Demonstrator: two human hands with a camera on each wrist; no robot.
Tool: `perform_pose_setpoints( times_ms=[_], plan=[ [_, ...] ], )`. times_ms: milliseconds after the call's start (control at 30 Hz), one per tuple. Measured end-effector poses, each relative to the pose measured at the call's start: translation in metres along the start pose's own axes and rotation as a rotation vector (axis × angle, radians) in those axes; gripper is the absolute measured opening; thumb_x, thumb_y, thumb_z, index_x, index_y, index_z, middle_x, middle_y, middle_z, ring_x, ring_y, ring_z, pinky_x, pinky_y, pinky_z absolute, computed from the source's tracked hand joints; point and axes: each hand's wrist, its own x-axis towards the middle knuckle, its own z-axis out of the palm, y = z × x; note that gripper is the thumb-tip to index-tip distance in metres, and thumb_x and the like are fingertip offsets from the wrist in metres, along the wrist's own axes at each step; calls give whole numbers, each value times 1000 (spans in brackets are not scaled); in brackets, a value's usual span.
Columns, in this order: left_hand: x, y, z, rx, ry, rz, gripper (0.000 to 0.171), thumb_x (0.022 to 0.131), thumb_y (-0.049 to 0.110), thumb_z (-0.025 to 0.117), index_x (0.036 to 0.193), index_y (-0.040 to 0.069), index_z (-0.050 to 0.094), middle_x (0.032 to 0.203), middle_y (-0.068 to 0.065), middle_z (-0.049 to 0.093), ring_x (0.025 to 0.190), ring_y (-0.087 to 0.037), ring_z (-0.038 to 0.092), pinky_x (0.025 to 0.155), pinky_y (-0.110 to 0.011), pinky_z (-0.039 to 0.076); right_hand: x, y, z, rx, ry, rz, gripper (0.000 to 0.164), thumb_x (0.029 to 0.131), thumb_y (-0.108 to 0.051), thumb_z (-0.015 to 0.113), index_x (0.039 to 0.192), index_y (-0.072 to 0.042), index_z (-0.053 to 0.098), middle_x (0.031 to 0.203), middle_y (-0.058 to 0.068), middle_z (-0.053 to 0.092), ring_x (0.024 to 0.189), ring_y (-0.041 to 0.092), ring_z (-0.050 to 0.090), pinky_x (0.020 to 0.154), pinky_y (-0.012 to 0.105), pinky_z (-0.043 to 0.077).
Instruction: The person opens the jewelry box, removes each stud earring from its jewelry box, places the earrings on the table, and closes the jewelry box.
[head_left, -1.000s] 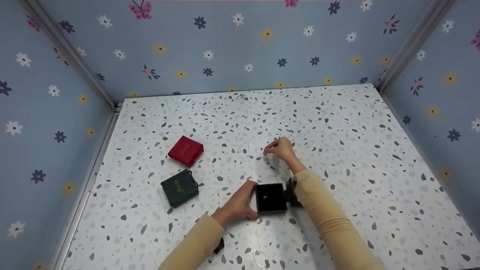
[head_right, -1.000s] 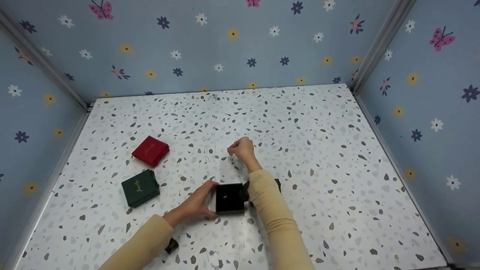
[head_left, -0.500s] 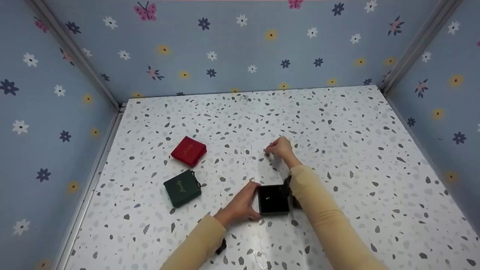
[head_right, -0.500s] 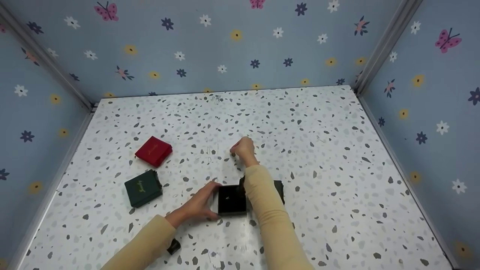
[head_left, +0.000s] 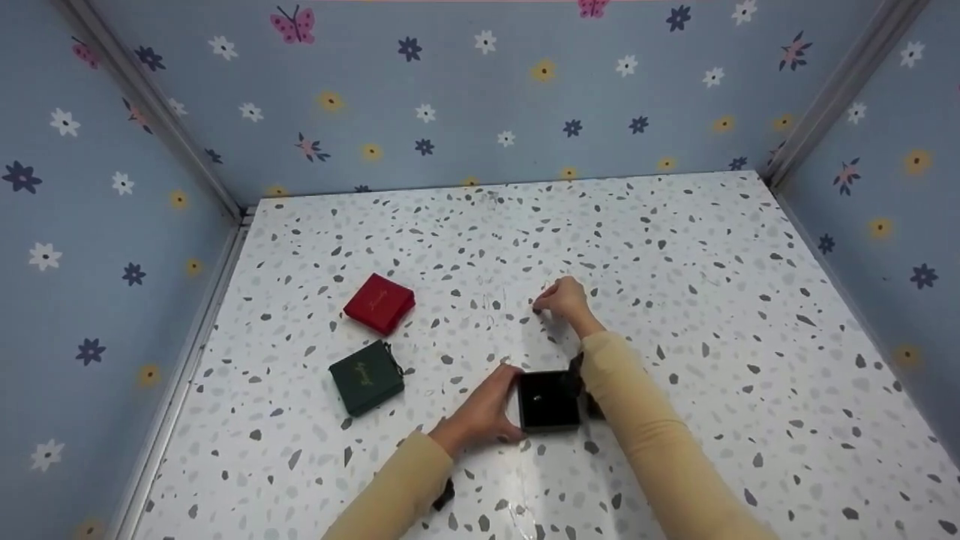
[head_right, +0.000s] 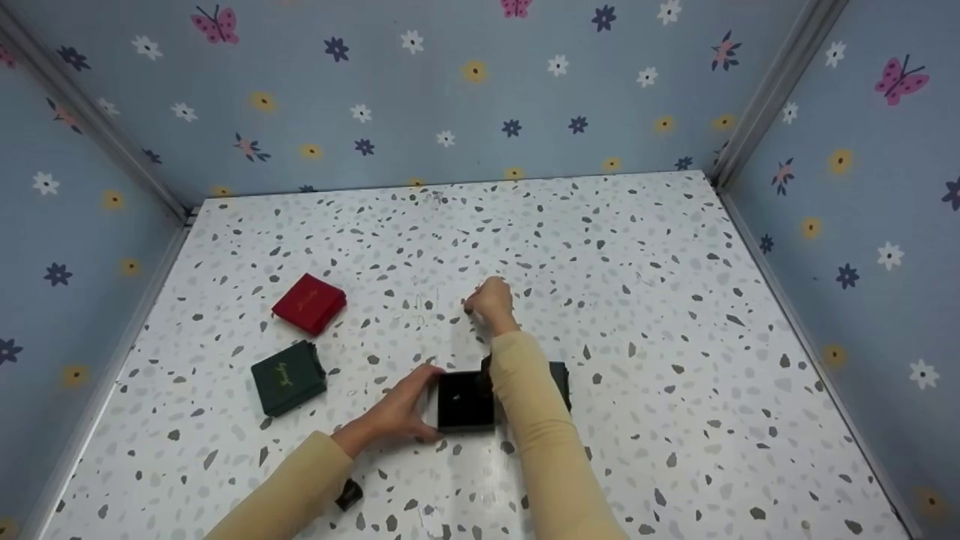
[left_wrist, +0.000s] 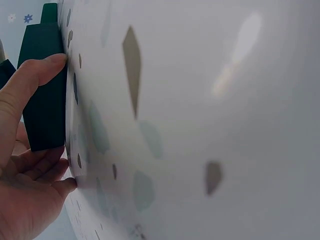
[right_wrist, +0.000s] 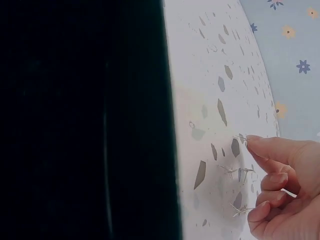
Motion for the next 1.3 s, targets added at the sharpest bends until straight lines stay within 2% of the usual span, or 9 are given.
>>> perform_pose_setpoints(
  times_ms=[167, 400, 567, 800, 1100, 1300],
  plan=[
    [0, 0, 0, 6, -7, -13, 85, 45, 14, 84, 119, 12, 41, 109, 5, 44, 104, -11, 45, 96, -25, 32, -1, 4, 1, -27, 22, -55, 19, 71, -14, 73, 86, -4, 68, 93, 10, 63, 78, 20, 56, 72, 30, 46],
    [0, -1, -2, 33, 10, 55, 85, 45, 15, 85, 117, 9, 41, 109, 1, 45, 103, -12, 45, 96, -25, 32, -1, 7, -2, -10, 26, -75, 15, 72, -15, 71, 84, -5, 71, 86, 8, 66, 72, 17, 57, 65, 26, 47],
    [-1, 0, -1, 4, 8, 24, 84, 45, 15, 85, 117, 10, 42, 108, 3, 45, 103, -11, 45, 96, -25, 32, -4, 7, -7, -1, 25, -102, 17, 74, -16, 70, 87, -5, 71, 85, 8, 65, 70, 16, 56, 62, 25, 47],
    [0, -1, -1, 9, 14, 36, 83, 45, 14, 85, 116, 10, 42, 107, 2, 45, 100, -12, 46, 94, -26, 34, -13, 11, -15, 8, 26, -198, 18, 76, -18, 69, 87, -4, 71, 76, 7, 65, 62, 13, 54, 55, 23, 44],
    [1, -3, -2, 3, 2, 30, 85, 45, 15, 85, 117, 9, 41, 108, 2, 45, 100, -12, 46, 95, -25, 34, -31, 21, -22, -5, 1, -288, 20, 77, -21, 67, 89, -5, 70, 85, 7, 66, 73, 15, 57, 65, 28, 46],
    [1, -4, 0, 27, 14, 70, 83, 45, 15, 84, 116, 6, 42, 108, 0, 45, 100, -13, 45, 94, -25, 34, -46, 28, -22, 44, 3, -420, 19, 77, -19, 67, 88, -3, 70, 83, 8, 66, 68, 14, 57, 60, 26, 45]
  ],
)
